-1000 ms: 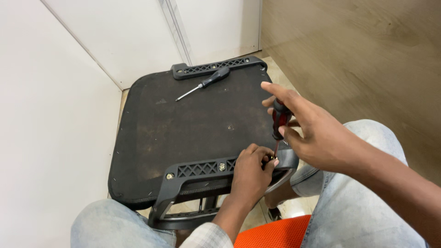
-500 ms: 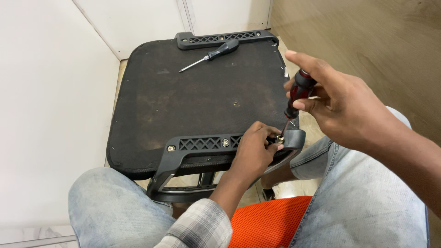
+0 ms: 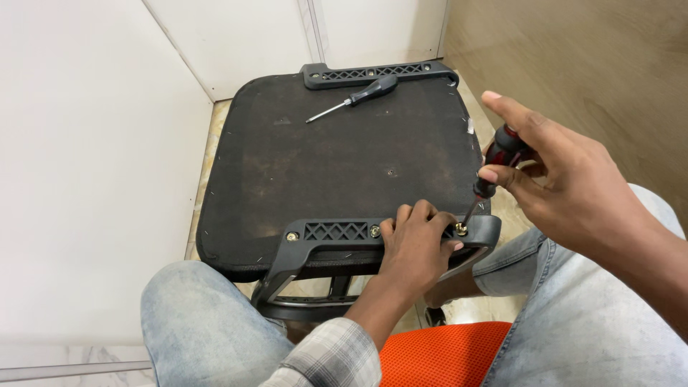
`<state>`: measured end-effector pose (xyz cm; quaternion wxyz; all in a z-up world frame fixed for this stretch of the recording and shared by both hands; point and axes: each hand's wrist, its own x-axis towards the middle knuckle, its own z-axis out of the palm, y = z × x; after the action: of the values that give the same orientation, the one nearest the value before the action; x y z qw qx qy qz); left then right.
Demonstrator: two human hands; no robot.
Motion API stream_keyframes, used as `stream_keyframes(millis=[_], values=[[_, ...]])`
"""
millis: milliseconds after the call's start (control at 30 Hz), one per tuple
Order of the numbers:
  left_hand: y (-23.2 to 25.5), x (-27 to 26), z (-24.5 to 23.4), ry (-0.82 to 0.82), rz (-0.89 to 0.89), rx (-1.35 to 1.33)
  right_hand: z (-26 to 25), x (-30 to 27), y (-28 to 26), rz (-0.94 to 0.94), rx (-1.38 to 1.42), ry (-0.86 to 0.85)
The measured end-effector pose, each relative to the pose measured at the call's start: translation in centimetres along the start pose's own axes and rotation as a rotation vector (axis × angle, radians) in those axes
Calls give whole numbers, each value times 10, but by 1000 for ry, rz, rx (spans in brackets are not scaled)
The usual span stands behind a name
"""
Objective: The person uses a screwdriver to tighten screws on the underside of a black plastic stool. They work on several screws in sequence, rotating the tool to secure each one.
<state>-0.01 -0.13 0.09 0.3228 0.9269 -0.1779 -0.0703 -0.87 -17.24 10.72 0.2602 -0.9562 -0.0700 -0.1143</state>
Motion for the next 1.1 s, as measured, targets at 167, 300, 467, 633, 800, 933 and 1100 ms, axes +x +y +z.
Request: stream_keyframes(millis=[167, 300, 467, 633, 800, 933, 1100], values=[[-12, -10, -7, 19, 1, -57, 2, -4, 1, -233, 171, -5], [-13, -9, -7, -20, -70, -85, 4, -5, 0, -128, 36, 49], [-12, -10, -4, 22, -63, -100, 1, -3, 5, -259, 203, 104], [-16, -8, -5, -26, -39, -68, -1, -11, 5, -171, 194, 64], [-22, -10, -3, -5, 32, -59, 2, -9, 4, 14, 102, 64], [-22, -15, -2, 48, 50, -74, -2, -1, 12, -58, 198, 34], [-16, -18, -3, 22, 11, -41, -3, -1, 13, 20, 168, -20]])
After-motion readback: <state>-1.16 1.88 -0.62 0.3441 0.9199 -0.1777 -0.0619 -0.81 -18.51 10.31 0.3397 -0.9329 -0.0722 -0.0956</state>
